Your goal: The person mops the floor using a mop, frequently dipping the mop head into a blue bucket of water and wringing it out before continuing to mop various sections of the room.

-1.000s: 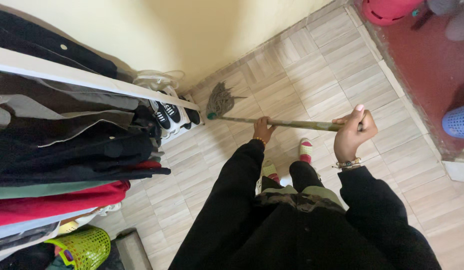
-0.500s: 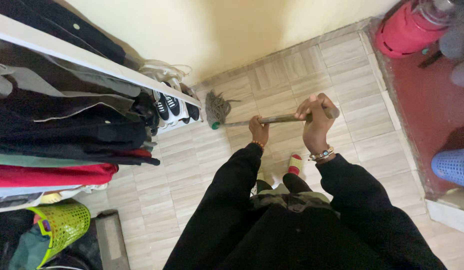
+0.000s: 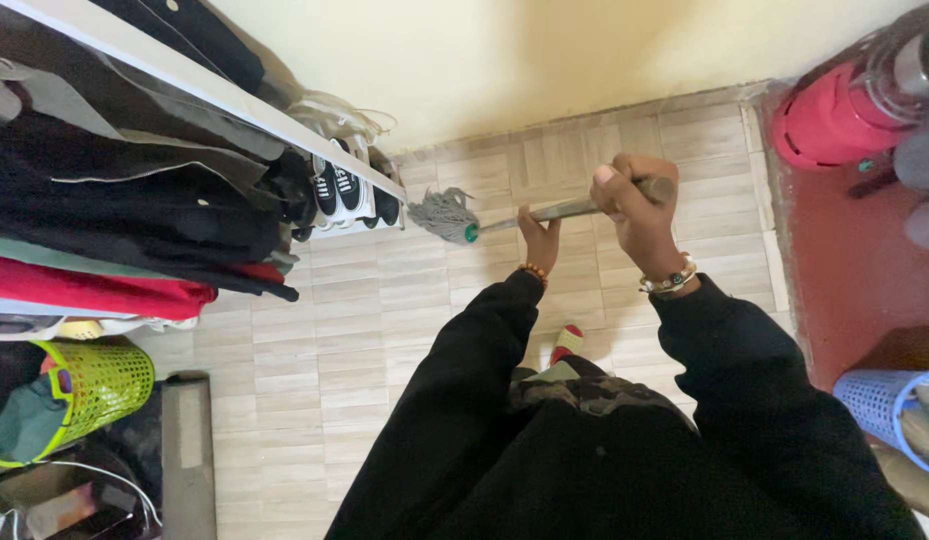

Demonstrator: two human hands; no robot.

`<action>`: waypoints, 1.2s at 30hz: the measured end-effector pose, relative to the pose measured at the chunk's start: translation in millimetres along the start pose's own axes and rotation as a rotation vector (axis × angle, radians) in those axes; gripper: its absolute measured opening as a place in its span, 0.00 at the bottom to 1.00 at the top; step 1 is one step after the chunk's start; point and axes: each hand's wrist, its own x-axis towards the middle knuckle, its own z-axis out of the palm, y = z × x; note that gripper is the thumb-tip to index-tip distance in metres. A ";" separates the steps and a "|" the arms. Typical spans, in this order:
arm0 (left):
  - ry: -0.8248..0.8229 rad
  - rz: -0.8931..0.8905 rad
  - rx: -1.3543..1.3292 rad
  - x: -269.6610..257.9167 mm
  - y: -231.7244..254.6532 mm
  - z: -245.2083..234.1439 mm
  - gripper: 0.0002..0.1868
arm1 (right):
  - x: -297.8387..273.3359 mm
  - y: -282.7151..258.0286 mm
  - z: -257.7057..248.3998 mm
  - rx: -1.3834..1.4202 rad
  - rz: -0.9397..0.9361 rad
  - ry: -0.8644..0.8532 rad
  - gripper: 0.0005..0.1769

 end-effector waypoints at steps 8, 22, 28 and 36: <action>-0.025 -0.094 -0.133 7.6 -0.2 55.6 0.46 | -0.4 -23.2 -32.9 -0.408 -0.025 -0.192 0.25; -0.164 -0.018 -0.522 12.5 48.1 130.5 0.26 | -3.4 -51.9 -83.4 -0.701 -0.083 -0.315 0.17; -0.161 -0.222 -0.951 11.7 86.5 151.5 0.28 | -15.4 -59.3 -90.3 -0.779 -0.106 -0.181 0.19; -0.310 0.246 -0.359 -4.7 91.6 163.5 0.35 | -24.0 -72.4 -93.2 -0.810 -0.184 0.035 0.19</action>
